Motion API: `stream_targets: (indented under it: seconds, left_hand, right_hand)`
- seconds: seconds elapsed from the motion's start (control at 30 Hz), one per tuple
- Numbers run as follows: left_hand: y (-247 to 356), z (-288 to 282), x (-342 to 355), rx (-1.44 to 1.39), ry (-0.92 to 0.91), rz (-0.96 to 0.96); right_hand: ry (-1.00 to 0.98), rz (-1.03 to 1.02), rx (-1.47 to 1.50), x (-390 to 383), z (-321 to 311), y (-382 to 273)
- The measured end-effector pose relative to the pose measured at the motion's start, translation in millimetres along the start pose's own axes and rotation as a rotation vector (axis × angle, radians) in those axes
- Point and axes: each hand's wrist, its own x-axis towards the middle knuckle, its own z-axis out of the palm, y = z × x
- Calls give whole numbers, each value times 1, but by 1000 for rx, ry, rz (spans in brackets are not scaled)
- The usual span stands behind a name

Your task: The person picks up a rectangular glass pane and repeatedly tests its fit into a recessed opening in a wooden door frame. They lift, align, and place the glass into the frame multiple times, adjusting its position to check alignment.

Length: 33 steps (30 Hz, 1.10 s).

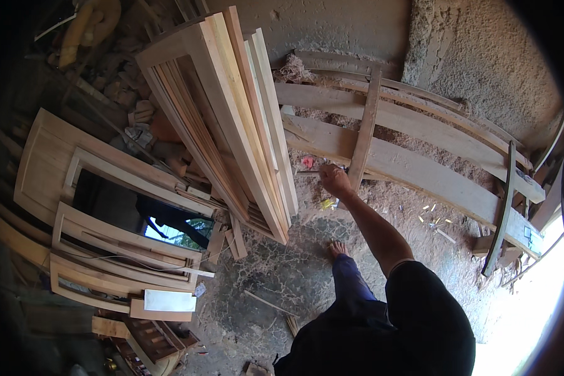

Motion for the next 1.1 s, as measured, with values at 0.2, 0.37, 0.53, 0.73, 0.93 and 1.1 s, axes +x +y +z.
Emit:
stream_targets:
  seconds: [0.2,0.37,0.53,0.73,0.93,1.1]
  left_hand:
    - [95,52,-10,-36,44,-5]
    - [134,78,-21,-51,72,-36]
    - [156,90,-25,-46,81,-54]
    - [164,99,-26,-48,80,-66]
    - [174,107,-21,-34,61,-61]
    - [182,112,-11,-21,40,-47]
  right_hand:
    - [-44,95,-68,119,37,30]
    - [-210,114,-199,167,55,35]
    - [-235,85,-262,187,66,58]
    - [-180,62,-199,184,66,73]
    - [67,171,78,158,48,94]
    - [-74,309,54,129,32,136]
